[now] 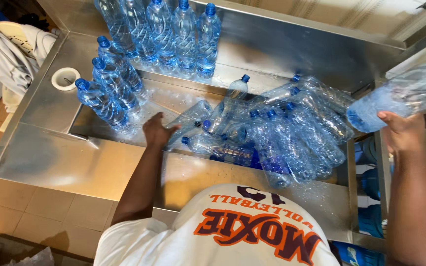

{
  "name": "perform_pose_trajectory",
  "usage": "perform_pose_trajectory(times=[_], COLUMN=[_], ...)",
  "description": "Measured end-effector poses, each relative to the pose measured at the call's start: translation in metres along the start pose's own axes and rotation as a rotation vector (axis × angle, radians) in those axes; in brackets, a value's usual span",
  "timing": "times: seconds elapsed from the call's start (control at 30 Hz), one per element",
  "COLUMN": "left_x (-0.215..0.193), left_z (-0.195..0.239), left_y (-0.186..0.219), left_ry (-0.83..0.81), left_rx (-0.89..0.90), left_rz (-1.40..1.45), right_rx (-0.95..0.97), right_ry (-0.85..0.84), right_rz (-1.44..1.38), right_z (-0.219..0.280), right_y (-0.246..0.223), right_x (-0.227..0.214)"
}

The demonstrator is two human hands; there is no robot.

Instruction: The person fills clear plastic water bottles with water from a red-handled tap. They hold two bottles at a time under the spout, fill them, and then place them on a stainless steel counter to the left. The person repeats this process continuously, organizing the filled bottles in rows.

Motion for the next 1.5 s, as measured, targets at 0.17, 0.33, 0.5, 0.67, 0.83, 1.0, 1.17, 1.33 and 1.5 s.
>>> perform_pose_trajectory(times=[0.17,0.33,0.5,0.67,0.83,1.0,1.17,1.33,1.5], left_x=[0.016,-0.005,-0.07,-0.093,-0.071,-0.057,-0.04,-0.036,-0.038], left_z=[0.0,-0.014,-0.018,-0.001,0.067,0.104,0.118,0.094,0.056], left_y=[0.047,0.061,0.104,0.199,0.338,0.451,0.501,0.51,0.521], left_ry=[-0.635,-0.317,0.358,0.455,0.705,0.846,0.818,0.637,-0.193], left_rx=[-0.002,-0.13,0.116,0.989,1.494,1.807,1.798,1.308,0.618], left_rz=[-0.448,-0.596,-0.415,-0.137,-0.287,-0.114,-0.001,0.449,1.172], right_rx=[0.638,0.315,0.094,0.164,0.194,0.073,0.149,0.177,0.251], right_ry=[0.238,-0.058,-0.154,-0.263,-0.522,-0.633,-0.554,-0.526,-0.508], right_rz=[0.237,-0.18,-0.439,-0.475,-0.652,-0.936,-1.268,-1.373,-1.477], right_z=[-0.001,-0.008,-0.016,-0.01,-0.001,0.019,0.024,0.029,0.034], right_y=[-0.026,-0.002,-0.004,-0.001,0.0,-0.015,-0.016,-0.004,0.0], right_x=[0.014,0.032,0.057,0.061,0.069,0.065,0.051,0.049,0.054])
Point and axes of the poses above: each hand's wrist, its own z-axis away from the middle knuckle, its own x-axis out of the palm, y = z × x, the point moved 2 cm from there along -z, towards the middle knuckle, and after that the axes turned 4 degrees about -z, right-handed, at the moved point
